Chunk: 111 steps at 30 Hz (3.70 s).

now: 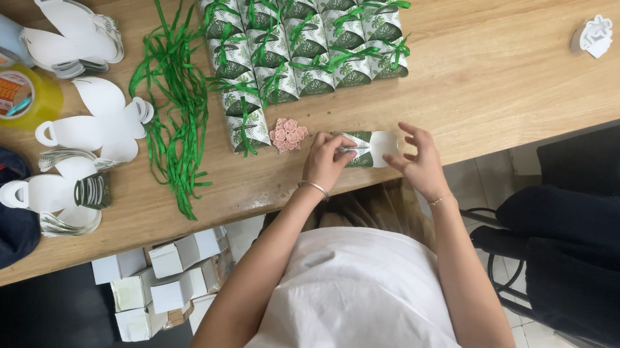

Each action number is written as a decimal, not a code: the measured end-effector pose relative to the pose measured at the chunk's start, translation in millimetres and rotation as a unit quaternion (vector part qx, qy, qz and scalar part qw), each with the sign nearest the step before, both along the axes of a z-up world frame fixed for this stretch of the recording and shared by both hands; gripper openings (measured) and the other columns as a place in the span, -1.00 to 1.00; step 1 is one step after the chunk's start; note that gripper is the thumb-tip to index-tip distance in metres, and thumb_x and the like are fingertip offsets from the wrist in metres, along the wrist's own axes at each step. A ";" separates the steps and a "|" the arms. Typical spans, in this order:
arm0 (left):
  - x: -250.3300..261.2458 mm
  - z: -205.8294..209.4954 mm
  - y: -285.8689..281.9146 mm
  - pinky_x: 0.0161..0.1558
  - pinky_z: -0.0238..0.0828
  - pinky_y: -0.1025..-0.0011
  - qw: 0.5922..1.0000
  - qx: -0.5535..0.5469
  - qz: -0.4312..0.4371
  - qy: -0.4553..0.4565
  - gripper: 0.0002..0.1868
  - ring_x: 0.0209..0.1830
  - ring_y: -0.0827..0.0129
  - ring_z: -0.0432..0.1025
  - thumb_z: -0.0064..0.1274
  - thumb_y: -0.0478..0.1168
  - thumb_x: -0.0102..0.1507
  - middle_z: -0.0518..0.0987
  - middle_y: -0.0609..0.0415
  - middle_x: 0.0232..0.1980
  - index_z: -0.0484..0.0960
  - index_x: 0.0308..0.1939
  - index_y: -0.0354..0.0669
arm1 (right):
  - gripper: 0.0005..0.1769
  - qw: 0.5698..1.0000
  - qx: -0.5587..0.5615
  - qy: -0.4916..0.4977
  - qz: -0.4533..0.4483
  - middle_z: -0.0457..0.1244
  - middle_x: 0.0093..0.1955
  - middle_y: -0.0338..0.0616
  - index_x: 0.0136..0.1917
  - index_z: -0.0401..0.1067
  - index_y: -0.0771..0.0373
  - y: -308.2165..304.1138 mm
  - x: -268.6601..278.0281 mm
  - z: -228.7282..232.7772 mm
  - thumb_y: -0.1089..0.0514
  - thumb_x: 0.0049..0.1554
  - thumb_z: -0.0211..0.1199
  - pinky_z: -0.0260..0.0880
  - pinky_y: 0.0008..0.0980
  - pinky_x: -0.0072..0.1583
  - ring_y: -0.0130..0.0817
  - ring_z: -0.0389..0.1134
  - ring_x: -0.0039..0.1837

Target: Packaging decorative floral candles into small gift boxes and securing them with ribbons.

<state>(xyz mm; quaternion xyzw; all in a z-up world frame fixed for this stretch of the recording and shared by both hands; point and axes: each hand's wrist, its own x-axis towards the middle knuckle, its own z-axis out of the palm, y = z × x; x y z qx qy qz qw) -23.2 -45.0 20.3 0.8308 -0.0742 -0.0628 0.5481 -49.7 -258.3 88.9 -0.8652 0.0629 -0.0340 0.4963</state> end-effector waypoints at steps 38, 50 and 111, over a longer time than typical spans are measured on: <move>5.1 -22.8 -7.8 0.07 0.38 0.18 0.994 0.083 0.022 -0.063 -0.57 -0.03 0.13 0.42 0.36 -0.28 0.05 0.55 0.09 -0.16 0.55 -0.05 -0.06 | -0.73 0.987 -0.107 -0.060 0.106 0.29 0.14 -0.01 0.09 0.54 0.25 51.3 -3.9 -10.9 0.28 0.08 0.39 0.56 -0.31 -0.03 -0.13 0.43 0.06; -12.4 -53.3 19.4 -0.07 0.54 0.36 0.999 -0.035 0.021 0.031 -0.36 -0.15 0.31 0.51 0.46 -0.24 0.00 0.50 0.01 -0.04 0.45 0.08 -0.15 | -0.84 0.928 -0.308 -0.109 0.179 0.27 -0.02 -0.08 -0.05 0.49 0.15 64.5 20.7 -30.3 0.22 0.06 0.37 0.41 -0.09 0.05 0.01 0.27 0.14; -17.7 49.0 287.3 0.08 0.59 0.36 0.796 -0.520 0.310 -0.017 -0.80 0.05 0.16 0.59 0.07 -0.33 0.35 0.59 -0.30 0.13 0.44 0.02 -0.25 | -0.70 0.933 -0.238 -0.169 0.209 0.24 0.18 0.01 0.12 0.46 0.21 129.2 22.9 50.2 0.31 0.09 0.33 0.29 -0.01 0.13 0.07 0.26 0.20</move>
